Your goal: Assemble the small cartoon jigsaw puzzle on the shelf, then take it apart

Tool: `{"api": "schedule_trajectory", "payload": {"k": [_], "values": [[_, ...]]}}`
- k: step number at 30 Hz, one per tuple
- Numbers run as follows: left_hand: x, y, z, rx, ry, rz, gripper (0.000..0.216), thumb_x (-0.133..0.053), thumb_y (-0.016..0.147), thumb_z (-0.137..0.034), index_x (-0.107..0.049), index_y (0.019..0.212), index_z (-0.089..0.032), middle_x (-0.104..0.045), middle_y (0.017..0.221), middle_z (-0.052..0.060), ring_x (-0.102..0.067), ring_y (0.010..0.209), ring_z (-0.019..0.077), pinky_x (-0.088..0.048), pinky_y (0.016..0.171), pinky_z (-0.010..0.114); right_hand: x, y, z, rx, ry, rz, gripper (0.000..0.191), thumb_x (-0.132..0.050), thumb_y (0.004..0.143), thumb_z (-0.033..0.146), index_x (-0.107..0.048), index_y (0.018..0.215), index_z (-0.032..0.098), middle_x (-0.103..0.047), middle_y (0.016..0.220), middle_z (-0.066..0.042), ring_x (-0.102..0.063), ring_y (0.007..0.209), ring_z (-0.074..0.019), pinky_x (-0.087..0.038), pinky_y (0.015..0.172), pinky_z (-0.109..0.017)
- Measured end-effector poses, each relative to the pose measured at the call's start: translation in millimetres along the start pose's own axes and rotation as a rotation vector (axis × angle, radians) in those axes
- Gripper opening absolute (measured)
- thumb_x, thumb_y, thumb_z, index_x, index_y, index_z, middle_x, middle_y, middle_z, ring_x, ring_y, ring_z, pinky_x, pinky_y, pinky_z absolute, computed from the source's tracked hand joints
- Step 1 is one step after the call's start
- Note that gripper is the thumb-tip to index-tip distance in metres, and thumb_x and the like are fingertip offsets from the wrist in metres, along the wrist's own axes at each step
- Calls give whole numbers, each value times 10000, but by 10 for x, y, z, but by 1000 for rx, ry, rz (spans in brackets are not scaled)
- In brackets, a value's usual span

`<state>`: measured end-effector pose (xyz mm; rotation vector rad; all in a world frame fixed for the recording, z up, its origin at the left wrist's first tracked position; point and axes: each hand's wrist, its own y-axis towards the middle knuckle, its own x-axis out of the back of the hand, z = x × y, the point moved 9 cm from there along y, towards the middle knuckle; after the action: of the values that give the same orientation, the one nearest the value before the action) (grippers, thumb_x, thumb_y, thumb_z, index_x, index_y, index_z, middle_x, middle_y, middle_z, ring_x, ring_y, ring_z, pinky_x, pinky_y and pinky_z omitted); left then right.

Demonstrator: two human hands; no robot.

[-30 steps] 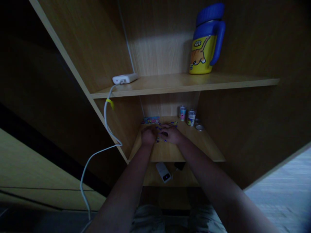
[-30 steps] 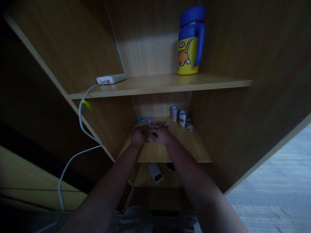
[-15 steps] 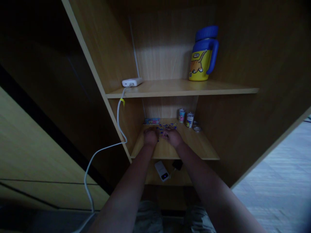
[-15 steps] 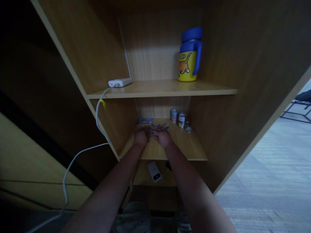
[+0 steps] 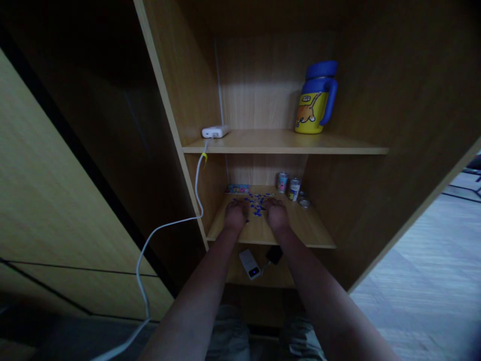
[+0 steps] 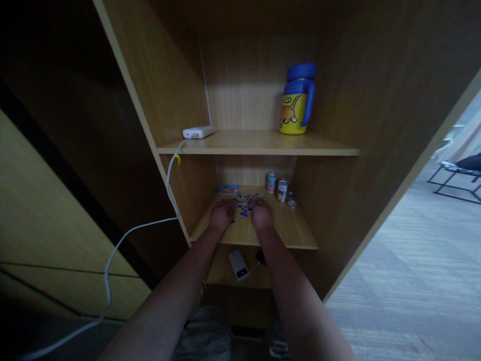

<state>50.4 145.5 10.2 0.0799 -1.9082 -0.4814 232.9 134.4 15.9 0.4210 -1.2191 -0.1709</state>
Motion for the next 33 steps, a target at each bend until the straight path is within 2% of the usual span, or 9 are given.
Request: {"api": "schedule_trajectory", "payload": {"k": [3,7,9,11,14,19,23,28,33], "values": [[25,-37,-61,-67,-38,10,318,-717,1053,-343,-714,1326,-178,-681,1435,125,-638,1346,305,-518,1169,574,14,-79,23,-3,-16,54,395,-545,983,101,-815,1248,213,-728,1389,-133,-607,1256,-292,-462,1072,-376],[6,-80,-221,-205,-86,73,352,-724,957,-100,-805,1255,-270,-702,1464,60,-580,1437,260,-420,1271,515,6,-143,149,134,65,95,367,-555,990,122,-862,1127,270,-772,1280,-70,-610,1235,-261,-455,1090,-353],[0,-88,-252,-223,-90,83,406,-702,912,-32,-843,1181,-302,-722,1440,38,-581,1430,234,-406,1281,468,11,-157,152,137,78,92,378,-557,978,109,-869,1104,282,-772,1281,-59,-610,1247,-252,-451,1095,-348],[-3,-89,-251,-214,-84,81,340,-713,922,-57,-843,1158,-265,-723,1433,54,-583,1427,249,-409,1274,490,18,-163,121,93,58,88,383,-554,974,106,-866,1122,270,-762,1311,-76,-605,1265,-262,-454,1080,-356],[-7,-85,-215,-177,-58,66,206,-745,994,-200,-796,1193,-194,-699,1452,97,-580,1432,294,-422,1253,565,50,-170,49,-10,-9,68,388,-531,997,126,-841,1209,224,-742,1344,-140,-603,1273,-302,-464,1042,-391],[4,-72,-119,-84,-2,29,315,-720,1050,-363,-722,1305,-179,-668,1458,126,-609,1387,314,-485,1199,589,71,-181,4,-74,-35,73,435,-498,1024,155,-805,1320,239,-708,1434,-136,-597,1297,-322,-456,1051,-418],[26,-72,-78,-38,31,24,348,-700,1063,-387,-700,1348,-188,-666,1448,130,-636,1338,305,-519,1166,572,40,-182,-13,-88,-34,98,404,-490,1042,184,-830,1253,240,-695,1470,-116,-591,1315,-305,-449,1073,-411],[36,-84,-74,-26,49,31,349,-705,1058,-401,-705,1322,-173,-677,1418,131,-648,1313,303,-527,1151,565,36,-168,-70,-117,-63,44,339,-532,1035,216,-819,1214,207,-720,1369,-168,-626,1249,-307,-481,1025,-400],[19,-107,-216,-149,-3,41,319,-676,1069,-363,-714,1335,-193,-668,1467,119,-604,1382,299,-454,1217,562,-1,-194,-72,-101,-70,53,351,-537,1040,250,-789,1284,240,-720,1379,-153,-645,1235,-299,-503,1004,-391]]}}
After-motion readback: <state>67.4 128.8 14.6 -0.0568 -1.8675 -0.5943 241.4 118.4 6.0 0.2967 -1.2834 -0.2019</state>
